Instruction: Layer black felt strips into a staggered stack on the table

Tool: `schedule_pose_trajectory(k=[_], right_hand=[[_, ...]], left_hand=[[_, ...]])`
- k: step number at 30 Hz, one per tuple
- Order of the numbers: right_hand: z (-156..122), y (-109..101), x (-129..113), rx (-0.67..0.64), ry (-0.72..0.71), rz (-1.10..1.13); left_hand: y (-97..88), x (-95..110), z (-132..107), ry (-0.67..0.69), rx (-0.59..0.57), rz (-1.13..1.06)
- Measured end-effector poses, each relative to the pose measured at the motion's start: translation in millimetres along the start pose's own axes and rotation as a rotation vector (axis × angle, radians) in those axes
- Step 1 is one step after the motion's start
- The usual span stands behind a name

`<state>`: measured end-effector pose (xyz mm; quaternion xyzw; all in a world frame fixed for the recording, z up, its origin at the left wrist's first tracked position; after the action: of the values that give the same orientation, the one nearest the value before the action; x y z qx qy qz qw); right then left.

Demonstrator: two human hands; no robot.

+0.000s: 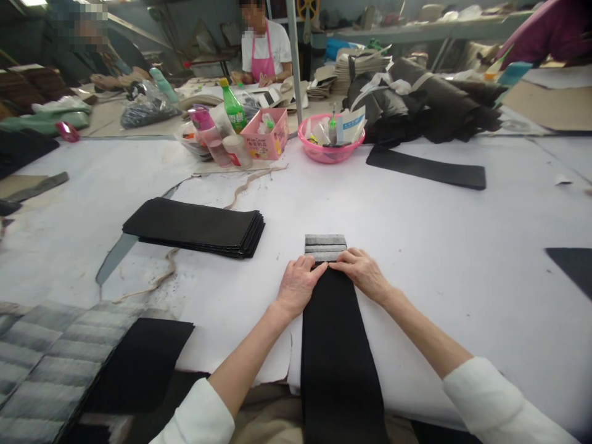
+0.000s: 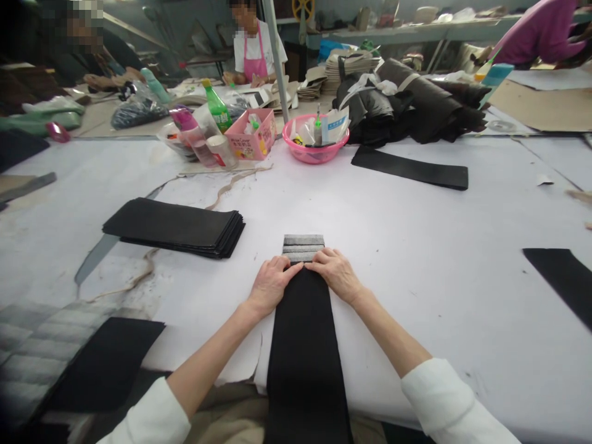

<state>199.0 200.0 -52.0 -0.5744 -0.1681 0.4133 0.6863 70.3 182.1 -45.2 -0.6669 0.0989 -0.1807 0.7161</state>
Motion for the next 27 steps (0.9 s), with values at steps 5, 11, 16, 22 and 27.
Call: schedule_pose_trajectory(k=[5, 11, 16, 22, 27], right_hand=[[-3, 2, -5, -0.003, 0.003, -0.023], [-5, 3, -6, -0.011, 0.001, -0.025], [-7, 3, -4, -0.011, 0.019, -0.041], [-7, 4, -6, -0.002, 0.023, -0.042], [-6, 2, -9, 0.012, 0.001, -0.057]], left_hand=[[0.2, 3, -2, 0.015, 0.015, 0.020], [-0.4, 8, -2, 0.077, 0.039, 0.042], [1.7, 12, 0, 0.127, 0.025, 0.079], [1.8, 16, 1, 0.177, 0.017, 0.130], [1.5, 17, 0, 0.189, 0.022, 0.157]])
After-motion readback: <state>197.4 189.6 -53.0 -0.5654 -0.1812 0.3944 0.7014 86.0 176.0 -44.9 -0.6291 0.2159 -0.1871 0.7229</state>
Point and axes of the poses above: each hand's wrist, its own z-axis towards the middle knuckle, its own y-axis out of the palm, x = y × z, the point moved 8 cm from there along z, towards the middle knuckle, and after that the axes turned 8 degrees about -y, right-handed, at the moved point
